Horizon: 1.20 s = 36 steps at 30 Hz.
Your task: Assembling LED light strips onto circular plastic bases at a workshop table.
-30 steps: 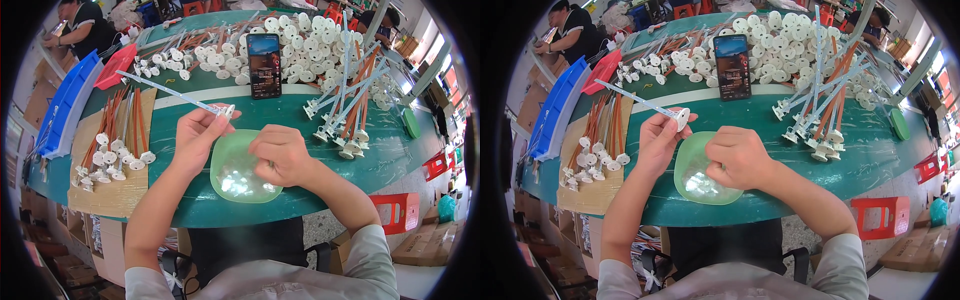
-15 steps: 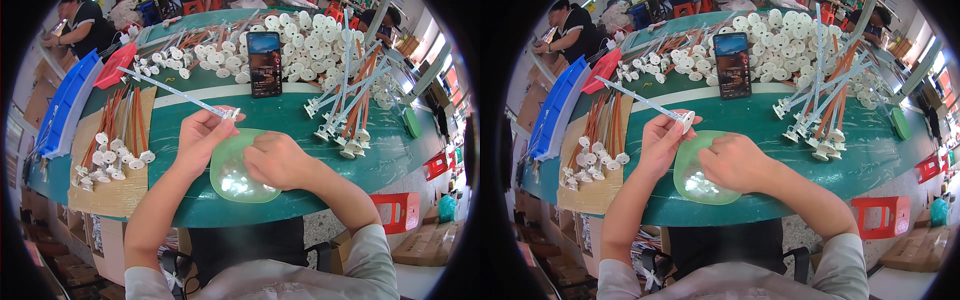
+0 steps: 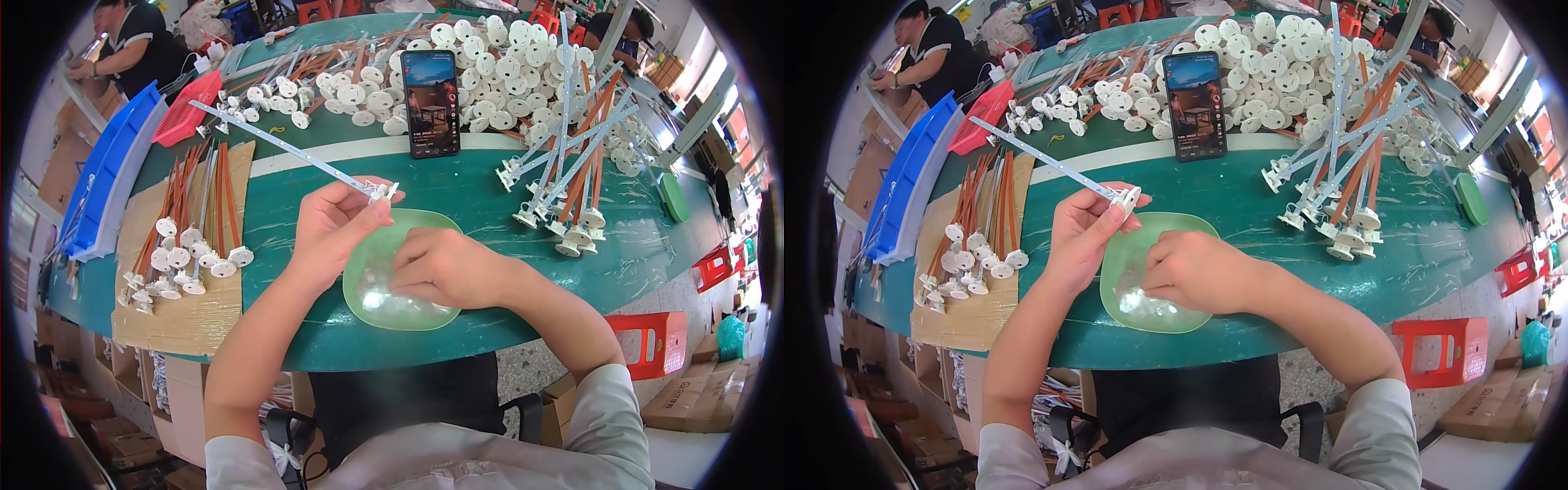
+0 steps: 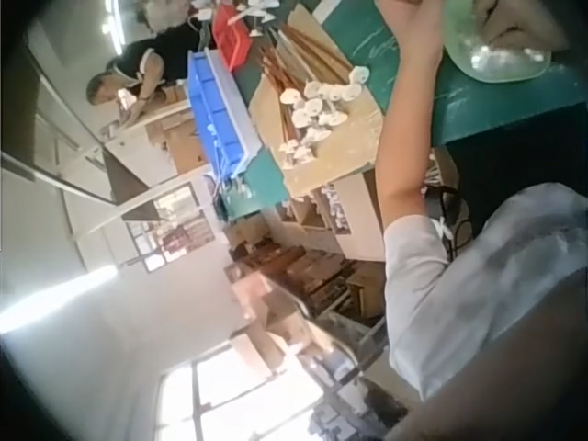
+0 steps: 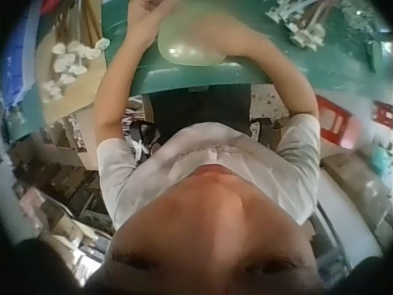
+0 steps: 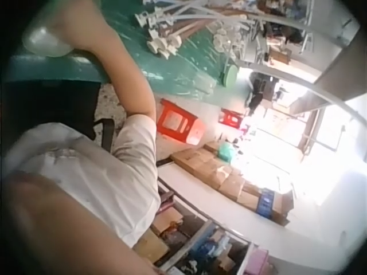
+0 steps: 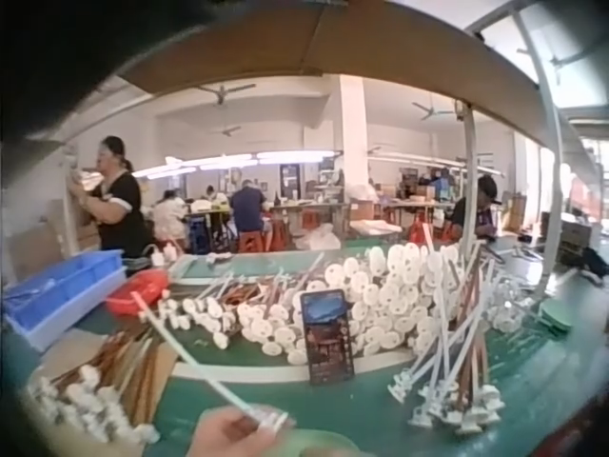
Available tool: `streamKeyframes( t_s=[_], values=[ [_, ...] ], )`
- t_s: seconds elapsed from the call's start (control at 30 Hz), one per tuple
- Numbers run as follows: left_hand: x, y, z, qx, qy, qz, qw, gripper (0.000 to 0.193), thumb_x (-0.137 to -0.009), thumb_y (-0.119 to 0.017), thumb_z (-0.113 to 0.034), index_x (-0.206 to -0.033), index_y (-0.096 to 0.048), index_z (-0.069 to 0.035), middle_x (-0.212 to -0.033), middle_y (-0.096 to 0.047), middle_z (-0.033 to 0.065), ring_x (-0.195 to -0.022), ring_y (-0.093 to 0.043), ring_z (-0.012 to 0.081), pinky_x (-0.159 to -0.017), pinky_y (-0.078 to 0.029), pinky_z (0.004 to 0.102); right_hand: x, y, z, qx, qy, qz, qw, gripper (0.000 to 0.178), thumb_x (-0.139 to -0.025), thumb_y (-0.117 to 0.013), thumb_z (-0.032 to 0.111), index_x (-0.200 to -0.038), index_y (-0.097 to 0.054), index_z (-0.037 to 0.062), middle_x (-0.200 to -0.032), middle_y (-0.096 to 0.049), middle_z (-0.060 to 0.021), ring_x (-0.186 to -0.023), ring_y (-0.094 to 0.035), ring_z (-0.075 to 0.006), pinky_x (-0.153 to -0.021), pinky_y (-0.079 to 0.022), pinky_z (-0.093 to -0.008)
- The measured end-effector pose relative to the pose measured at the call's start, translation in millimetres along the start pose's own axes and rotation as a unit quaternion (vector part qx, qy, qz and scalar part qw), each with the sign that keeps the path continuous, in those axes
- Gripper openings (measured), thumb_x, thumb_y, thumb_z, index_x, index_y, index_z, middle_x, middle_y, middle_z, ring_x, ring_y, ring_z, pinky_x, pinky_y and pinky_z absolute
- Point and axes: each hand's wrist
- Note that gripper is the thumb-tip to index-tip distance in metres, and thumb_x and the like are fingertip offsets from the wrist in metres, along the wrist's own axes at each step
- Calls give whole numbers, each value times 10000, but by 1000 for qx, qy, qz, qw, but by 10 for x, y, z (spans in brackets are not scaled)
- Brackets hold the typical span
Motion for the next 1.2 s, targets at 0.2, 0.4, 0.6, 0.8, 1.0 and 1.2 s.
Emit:
streamKeyframes(
  t_s=[0.2,0.4,0.6,0.8,1.0,1.2],
  values=[
    [16,-8,-38,11,1,-1,1000,309,-899,-716,-107,-1171,-628,9,-1111,-686,144,-984,-659,173,-831,-546,317,-37,51,79,-50,-72,-87,992,153,-811,-730,120,-953,-730,64,-808,-704,-67,-688,-662,-249,-649,-532,-344],
    [26,2,-28,17,-19,12,1000,331,-885,-722,-81,-1187,-622,10,-1137,-681,161,-904,-665,158,-843,-545,321,-45,125,105,-92,-151,-70,982,120,-806,-721,80,-921,-726,46,-803,-711,-94,-665,-681,-231,-636,-532,-316],
    [11,-19,-38,11,-42,19,999,346,-881,-725,-75,-1197,-614,12,-1136,-680,170,-910,-666,160,-844,-545,322,-22,136,74,-65,-78,-93,990,114,-816,-713,64,-929,-721,55,-788,-697,-99,-662,-666,-239,-624,-529,-322],
    [10,-23,-21,23,-20,12,999,343,-875,-731,-63,-1188,-616,14,-1136,-680,164,-942,-658,158,-853,-539,310,-25,161,149,-21,-23,-173,984,118,-801,-726,46,-914,-692,57,-754,-659,-83,-631,-640,-240,-593,-518,-312],
    [-23,-28,14,-14,-28,4,999,359,-902,-683,-93,-1217,-587,50,-1174,-653,220,-882,-645,161,-857,-519,316,-13,282,638,98,125,-262,952,130,-722,-721,11,-841,-676,-20,-724,-668,-124,-518,-620,-212,-429,-472,-303],
    [-35,-38,-19,-3,-33,10,999,356,-875,-713,-48,-1200,-599,44,-1133,-672,170,-925,-645,143,-852,-526,300,-103,364,1305,-114,-52,-391,912,373,-554,-560,24,-895,-699,-38,-854,-695,-146,-626,-647,-193,-528,-490,-246]
  ],
)
Point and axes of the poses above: each hand's wrist, its own x-axis away from the middle knuckle, its own y-axis out of the back of the hand, z = x × y
